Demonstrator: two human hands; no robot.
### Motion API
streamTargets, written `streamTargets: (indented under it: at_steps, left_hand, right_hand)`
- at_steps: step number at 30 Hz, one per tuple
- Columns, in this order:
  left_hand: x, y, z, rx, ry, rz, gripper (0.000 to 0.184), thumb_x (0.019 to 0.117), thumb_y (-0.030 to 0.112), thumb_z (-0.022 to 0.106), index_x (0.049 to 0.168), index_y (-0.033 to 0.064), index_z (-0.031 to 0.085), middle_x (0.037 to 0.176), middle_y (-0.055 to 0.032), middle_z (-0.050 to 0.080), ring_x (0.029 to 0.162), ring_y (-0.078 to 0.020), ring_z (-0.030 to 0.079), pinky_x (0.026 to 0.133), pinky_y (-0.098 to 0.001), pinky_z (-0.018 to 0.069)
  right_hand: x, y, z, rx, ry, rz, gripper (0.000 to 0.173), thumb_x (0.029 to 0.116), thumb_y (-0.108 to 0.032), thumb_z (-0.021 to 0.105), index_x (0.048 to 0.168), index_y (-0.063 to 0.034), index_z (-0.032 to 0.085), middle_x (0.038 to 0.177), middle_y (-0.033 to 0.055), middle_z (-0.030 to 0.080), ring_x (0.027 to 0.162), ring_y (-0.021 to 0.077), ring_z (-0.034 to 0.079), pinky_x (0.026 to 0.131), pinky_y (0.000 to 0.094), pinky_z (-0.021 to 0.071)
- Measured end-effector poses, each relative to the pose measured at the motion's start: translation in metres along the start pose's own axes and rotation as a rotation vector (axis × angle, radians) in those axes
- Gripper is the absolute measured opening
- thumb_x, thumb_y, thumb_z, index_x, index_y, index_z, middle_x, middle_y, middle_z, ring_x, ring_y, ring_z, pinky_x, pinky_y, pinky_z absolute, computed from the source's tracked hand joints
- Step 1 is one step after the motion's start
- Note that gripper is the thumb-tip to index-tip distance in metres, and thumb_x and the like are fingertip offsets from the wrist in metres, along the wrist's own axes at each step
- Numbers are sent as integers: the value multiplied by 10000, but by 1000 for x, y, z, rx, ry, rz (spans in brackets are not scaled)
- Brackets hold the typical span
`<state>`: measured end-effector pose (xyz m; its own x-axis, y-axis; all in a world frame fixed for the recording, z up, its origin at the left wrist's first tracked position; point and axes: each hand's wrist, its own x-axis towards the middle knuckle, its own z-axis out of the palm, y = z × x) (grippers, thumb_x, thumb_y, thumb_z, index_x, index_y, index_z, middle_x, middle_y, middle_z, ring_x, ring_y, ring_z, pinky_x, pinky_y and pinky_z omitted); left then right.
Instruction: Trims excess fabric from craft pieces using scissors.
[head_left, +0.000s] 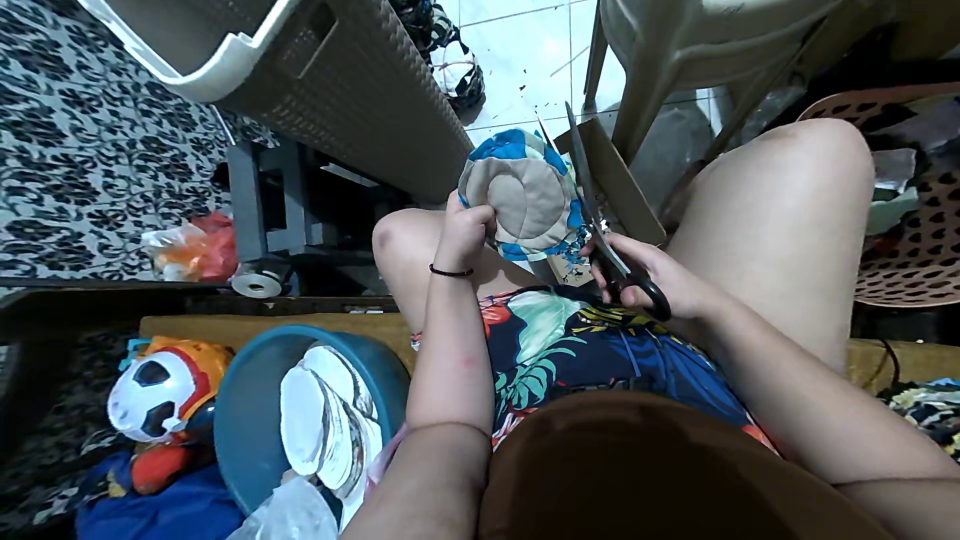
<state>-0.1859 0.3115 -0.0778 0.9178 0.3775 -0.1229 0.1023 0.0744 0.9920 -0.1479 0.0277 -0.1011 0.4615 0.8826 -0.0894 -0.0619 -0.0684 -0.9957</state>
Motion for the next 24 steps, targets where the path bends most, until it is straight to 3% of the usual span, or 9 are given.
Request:
streamTargets:
  at_steps: [8, 12, 16, 18, 22, 24]
  left_hand:
    - [3, 0, -1, 75, -7, -4, 361, 690, -117, 506, 943, 125, 593, 804, 72, 688, 715, -15, 648, 658, -248, 557]
    - [3, -1, -1, 66, -21, 1, 340, 691, -112, 503, 913, 131, 586, 771, 70, 675, 676, -16, 632, 628, -241, 543]
    - [2, 3, -1, 59, -43, -41, 333, 715, -94, 502, 958, 115, 590, 793, 68, 672, 690, -8, 632, 644, -233, 549]
    - [3, 2, -2, 74, -48, -48, 282, 751, -54, 497, 948, 130, 580, 766, 86, 643, 636, 14, 591, 595, -200, 519]
    - [4, 2, -7, 73, -74, -28, 292, 820, -2, 495, 1069, 82, 624, 899, 44, 691, 779, -17, 656, 714, -242, 569]
    - [3, 4, -7, 62, -69, -21, 290, 830, -3, 491, 1073, 77, 628, 903, 38, 697, 784, -22, 663, 720, -244, 574]
  right_hand:
    - [-1, -4, -2, -56, 39, 22, 973, 735, -817, 675, 1367, -95, 509, 898, -43, 614, 741, 52, 631, 643, 228, 574]
    - [0, -2, -5, -89, 23, 71, 944, 769, -749, 688, 1398, -79, 474, 921, -21, 606, 771, 65, 636, 684, 250, 585]
    - [0, -2, -5, -117, -5, 64, 978, 749, -791, 672, 1404, -88, 492, 946, -28, 613, 798, 45, 620, 687, 222, 557]
    - [0, -2, -5, -125, 28, 64, 1014, 732, -818, 663, 1412, -86, 492, 943, -25, 612, 795, 53, 622, 680, 232, 561]
    - [0, -2, -8, -157, 74, 83, 971, 756, -802, 647, 1403, -95, 492, 914, -24, 621, 773, 64, 635, 678, 251, 572]
    - [-1, -1, -8, -164, 96, 96, 937, 768, -776, 648, 1393, -94, 502, 906, -18, 624, 765, 72, 641, 676, 263, 578]
